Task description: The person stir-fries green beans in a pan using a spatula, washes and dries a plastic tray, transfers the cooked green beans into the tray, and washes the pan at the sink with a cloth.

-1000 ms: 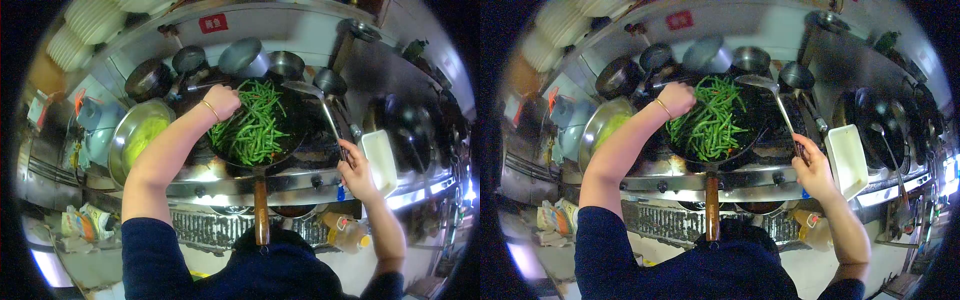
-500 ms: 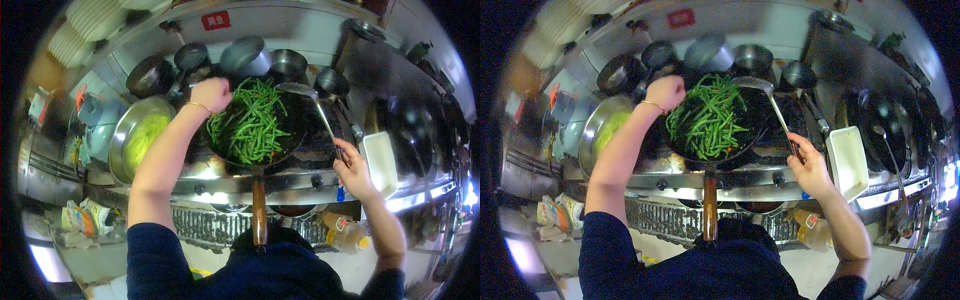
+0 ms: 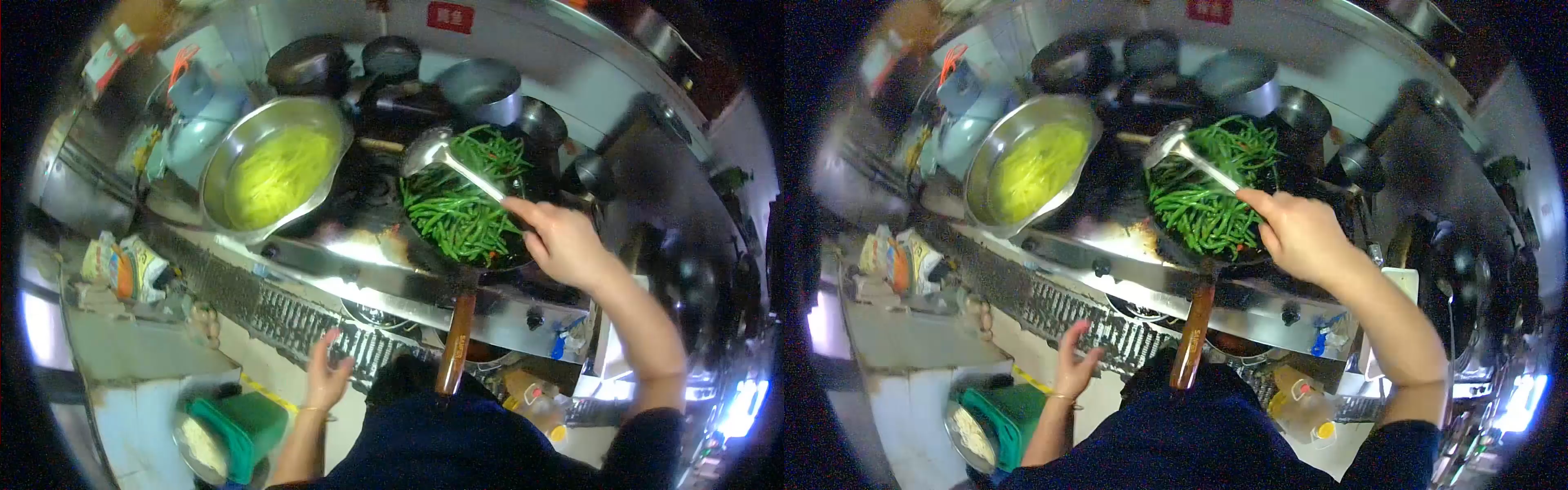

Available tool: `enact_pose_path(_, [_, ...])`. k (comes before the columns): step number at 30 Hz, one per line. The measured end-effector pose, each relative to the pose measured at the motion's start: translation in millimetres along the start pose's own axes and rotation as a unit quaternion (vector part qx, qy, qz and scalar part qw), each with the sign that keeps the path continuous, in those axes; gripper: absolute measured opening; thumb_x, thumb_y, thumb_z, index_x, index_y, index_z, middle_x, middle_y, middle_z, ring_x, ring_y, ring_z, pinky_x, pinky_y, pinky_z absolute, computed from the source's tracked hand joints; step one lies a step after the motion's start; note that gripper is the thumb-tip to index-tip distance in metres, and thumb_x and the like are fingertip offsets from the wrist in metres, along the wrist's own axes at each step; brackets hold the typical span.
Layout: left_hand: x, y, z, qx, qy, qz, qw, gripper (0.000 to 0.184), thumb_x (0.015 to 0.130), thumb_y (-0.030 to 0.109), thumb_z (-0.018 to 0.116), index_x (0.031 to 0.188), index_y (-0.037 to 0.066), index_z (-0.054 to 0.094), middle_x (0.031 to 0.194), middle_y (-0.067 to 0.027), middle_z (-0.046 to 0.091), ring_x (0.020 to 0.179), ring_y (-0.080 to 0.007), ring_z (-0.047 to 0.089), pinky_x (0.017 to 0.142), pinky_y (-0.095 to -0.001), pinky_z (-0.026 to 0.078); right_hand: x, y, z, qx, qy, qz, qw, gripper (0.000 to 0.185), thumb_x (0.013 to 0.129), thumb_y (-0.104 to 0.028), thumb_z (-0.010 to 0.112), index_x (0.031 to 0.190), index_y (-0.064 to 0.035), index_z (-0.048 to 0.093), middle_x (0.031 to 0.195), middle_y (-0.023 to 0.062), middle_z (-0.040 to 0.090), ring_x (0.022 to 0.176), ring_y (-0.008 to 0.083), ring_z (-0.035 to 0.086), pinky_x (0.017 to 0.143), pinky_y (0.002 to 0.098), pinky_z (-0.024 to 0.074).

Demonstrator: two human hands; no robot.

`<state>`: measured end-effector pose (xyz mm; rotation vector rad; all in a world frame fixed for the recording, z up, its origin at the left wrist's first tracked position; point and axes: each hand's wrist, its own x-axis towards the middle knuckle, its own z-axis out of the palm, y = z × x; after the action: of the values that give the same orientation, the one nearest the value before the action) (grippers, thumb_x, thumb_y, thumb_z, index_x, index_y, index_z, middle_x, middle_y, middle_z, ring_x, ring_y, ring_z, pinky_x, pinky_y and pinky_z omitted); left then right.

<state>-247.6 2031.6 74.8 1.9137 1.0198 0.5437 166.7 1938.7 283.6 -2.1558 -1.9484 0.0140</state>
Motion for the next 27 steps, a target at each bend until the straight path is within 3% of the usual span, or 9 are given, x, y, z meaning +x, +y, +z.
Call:
enact_pose_path(3, [28, 71, 57, -0.470, -0.210, -0.148, 0.844, 0.052, 0.094, 0.022, 0.058, 0.138, 0.003, 0.038, 0.128, -0.0131, 0.054, 0.119, -0.0241, 0.052, 0.099, -0.0355, 0.044, 32, -27, -24, -0.161, -0.115, -0.035, 0.980, 0.044, 0.078, -0.008, 0.057, 0.122, -0.0115, 0.056, 0.080, 0.0160, 0.064, 0.069, 0.0333, 0.065, 0.061, 0.0461, 0.0526])
enact_pose_path(5, [50, 116, 84, -0.673, -0.329, -0.264, 0.608, 0.051, 0.095, 0.035, 0.053, 0.140, 0.016, 0.039, 0.135, -0.0170, 0.049, 0.123, -0.0288, 0.049, 0.102, -0.0490, 0.042, 48, -42, -40, -0.212, -0.165, -0.070, 0.961, 0.036, 0.078, -0.009, 0.058, 0.113, -0.0076, 0.063, 0.078, 0.0166, 0.066, 0.072, 0.0335, 0.067, 0.061, 0.0442, 0.0544])
enact_pose_path(6, [57, 146, 82, -0.745, -0.366, -0.263, 0.492, 0.037, 0.094, 0.029, 0.056, 0.129, 0.018, 0.050, 0.114, -0.0116, 0.059, 0.102, -0.0233, 0.060, 0.084, -0.0428, 0.052, 56, -50, -39, -0.239, -0.170, -0.080, 0.953, 0.032, 0.078, -0.009, 0.059, 0.109, -0.0061, 0.065, 0.079, 0.0167, 0.067, 0.074, 0.0335, 0.068, 0.063, 0.0434, 0.0551])
enact_pose_path(9, [69, 138, 121, -0.711, -0.402, -0.296, 0.495, 0.019, 0.093, 0.020, 0.058, 0.110, 0.014, 0.055, 0.086, -0.0026, 0.056, 0.071, -0.0145, 0.058, 0.059, -0.0313, 0.051, 75, -72, -5, -0.311, -0.217, -0.062, 0.923, 0.018, 0.079, -0.011, 0.061, 0.090, -0.0010, 0.071, 0.090, 0.0154, 0.070, 0.081, 0.0321, 0.070, 0.068, 0.0386, 0.0576])
enact_pose_path(10, [66, 164, 111, -0.667, -0.346, -0.327, 0.573, 0.010, 0.091, 0.014, 0.060, 0.097, 0.013, 0.053, 0.072, 0.0022, 0.046, 0.053, -0.0085, 0.048, 0.044, -0.0250, 0.041, 83, -78, 6, -0.337, -0.272, -0.039, 0.900, 0.018, 0.079, -0.011, 0.061, 0.090, -0.0012, 0.072, 0.091, 0.0142, 0.071, 0.082, 0.0310, 0.070, 0.068, 0.0379, 0.0576])
enact_pose_path(11, [67, 163, 111, -0.667, -0.347, -0.321, 0.576, 0.010, 0.090, 0.014, 0.060, 0.097, 0.013, 0.052, 0.072, 0.0017, 0.047, 0.053, -0.0088, 0.048, 0.045, -0.0253, 0.041, 89, -78, 12, -0.363, -0.325, -0.014, 0.873, 0.018, 0.079, -0.010, 0.061, 0.091, -0.0014, 0.072, 0.091, 0.0130, 0.071, 0.083, 0.0300, 0.070, 0.068, 0.0372, 0.0576])
enact_pose_path(14, [67, 158, 106, -0.671, -0.346, -0.315, 0.576, 0.012, 0.090, 0.014, 0.060, 0.099, 0.012, 0.052, 0.073, 0.0004, 0.048, 0.053, -0.0096, 0.049, 0.045, -0.0262, 0.043, 70, -37, 6, -0.340, -0.234, 0.019, 0.911, 0.016, 0.080, -0.010, 0.060, 0.088, -0.0046, 0.072, 0.090, 0.0133, 0.071, 0.084, 0.0294, 0.070, 0.070, 0.0376, 0.0574])
enact_pose_path(20, [69, 153, 101, -0.664, -0.373, -0.307, 0.571, 0.010, 0.092, 0.016, 0.059, 0.099, 0.012, 0.053, 0.074, 0.0007, 0.048, 0.054, -0.0094, 0.048, 0.047, -0.0266, 0.043, -12, 11, -40, -0.202, -0.109, 0.033, 0.973, 0.046, 0.075, -0.005, 0.060, 0.121, -0.0089, 0.057, 0.080, 0.0181, 0.065, 0.075, 0.0362, 0.065, 0.069, 0.0470, 0.0523])
enact_pose_path(27, [69, 155, 101, -0.661, -0.368, -0.321, 0.570, 0.010, 0.091, 0.013, 0.060, 0.098, 0.011, 0.053, 0.074, 0.0005, 0.048, 0.054, -0.0094, 0.048, 0.047, -0.0265, 0.043, -58, 9, -65, -0.038, -0.111, 0.151, 0.981, 0.051, 0.075, 0.004, 0.058, 0.125, -0.0055, 0.055, 0.098, 0.0244, 0.064, 0.085, 0.0401, 0.062, 0.076, 0.0435, 0.0489])
